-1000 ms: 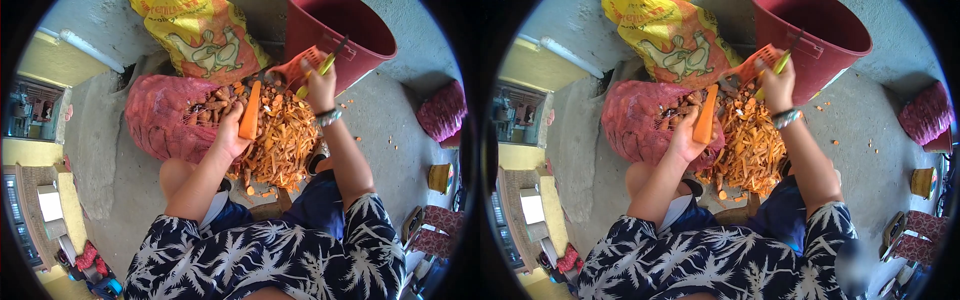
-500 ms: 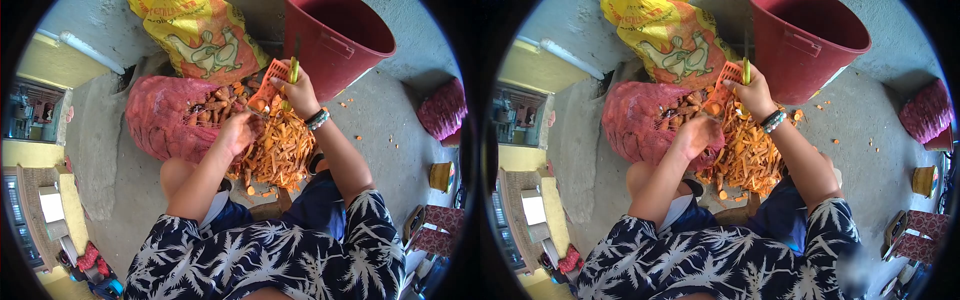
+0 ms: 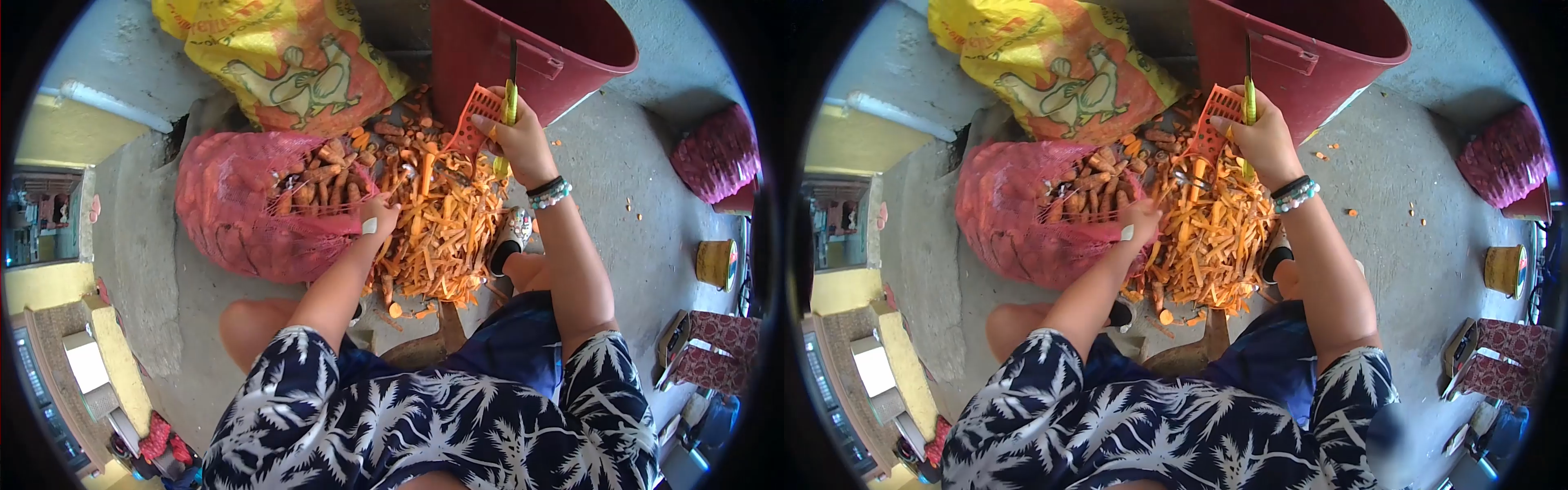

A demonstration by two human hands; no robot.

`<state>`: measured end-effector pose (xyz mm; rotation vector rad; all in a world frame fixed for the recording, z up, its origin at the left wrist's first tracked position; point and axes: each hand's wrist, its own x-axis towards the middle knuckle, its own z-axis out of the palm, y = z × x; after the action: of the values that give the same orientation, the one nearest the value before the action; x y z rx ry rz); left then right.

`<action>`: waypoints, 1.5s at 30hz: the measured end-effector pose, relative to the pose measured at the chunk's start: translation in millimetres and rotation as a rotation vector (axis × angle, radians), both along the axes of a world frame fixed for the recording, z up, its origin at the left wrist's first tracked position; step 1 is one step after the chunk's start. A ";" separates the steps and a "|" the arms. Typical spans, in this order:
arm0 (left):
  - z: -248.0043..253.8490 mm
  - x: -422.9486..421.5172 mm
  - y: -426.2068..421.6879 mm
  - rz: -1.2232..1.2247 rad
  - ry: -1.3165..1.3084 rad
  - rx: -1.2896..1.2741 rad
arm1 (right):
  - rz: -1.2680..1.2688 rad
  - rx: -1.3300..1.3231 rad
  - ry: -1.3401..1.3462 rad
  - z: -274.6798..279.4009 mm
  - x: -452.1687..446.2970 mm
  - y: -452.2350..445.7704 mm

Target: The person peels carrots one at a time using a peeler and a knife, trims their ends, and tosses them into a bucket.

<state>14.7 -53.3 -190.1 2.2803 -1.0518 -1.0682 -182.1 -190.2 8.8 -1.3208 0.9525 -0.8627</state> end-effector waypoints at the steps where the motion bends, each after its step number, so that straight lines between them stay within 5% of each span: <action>1: -24.1 -0.5 -12.3 -0.023 0.072 -0.001 | -0.009 0.009 0.038 3.1 -3.7 -1.9; 4: -58.7 -17.8 -45.2 -0.333 -0.215 -0.039 | -0.019 -0.079 0.123 -6.6 -7.6 -9.3; 6: -54.6 -31.3 -73.3 -0.300 -0.118 0.140 | 0.059 -0.411 0.467 -22.5 -20.4 -15.6; 8: -73.8 -33.8 -103.9 -0.240 0.045 0.270 | 0.207 -0.420 0.850 -20.5 -22.4 -13.4; 11: -101.0 -42.6 -142.9 -0.299 -0.004 0.344 | 0.412 -0.302 1.060 -36.5 -30.7 -18.9; 14: -182.8 -52.4 -171.8 -0.331 -0.228 0.322 | 0.337 -0.265 0.902 -43.0 -36.8 -30.2; 15: -180.7 -57.8 -178.1 -0.387 -0.312 0.372 | 0.209 -0.262 1.203 -45.4 -32.4 -33.6; 18: -163.8 -63.8 -183.6 -0.152 -0.201 0.240 | 0.339 -0.160 0.949 -54.7 -45.4 -38.8; 20: -168.1 -53.5 -191.8 -0.336 -0.224 0.439 | 0.296 -0.125 1.128 -59.3 -47.2 -41.2; 22: -176.5 -52.3 -187.0 -0.151 -0.166 0.341 | 0.360 -0.178 1.110 -61.8 -54.2 -42.1; 25: -155.9 -21.5 -175.4 0.095 0.904 0.094 | 0.295 -0.240 1.085 -57.5 -54.2 -42.3; 28: -73.6 -6.0 -146.6 0.099 1.363 -0.298 | 0.250 -0.268 1.017 -42.0 -46.5 -41.9; 31: 25.1 8.4 -113.3 0.066 1.512 -0.486 | 0.252 -0.334 0.983 -31.7 -38.0 -38.1; 36: 111.2 34.2 -66.5 0.123 1.031 -0.503 | 0.249 -0.475 0.875 -10.7 -15.0 -16.9; 42: 152.0 47.9 -3.0 0.179 0.577 -0.487 | 0.262 -0.557 0.801 -4.3 -4.1 9.0; 44: 184.5 34.3 18.8 -0.362 -0.218 -0.073 | 0.237 -0.572 0.774 -1.3 -1.8 15.1; 45: 169.3 35.9 22.9 -0.582 -0.252 0.039 | 0.223 -0.574 0.758 -0.2 -0.5 18.0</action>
<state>50.6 -30.4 -20.8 2.2314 -1.8906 -1.0167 -182.6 -172.2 8.5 -2.2963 1.1335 -0.4600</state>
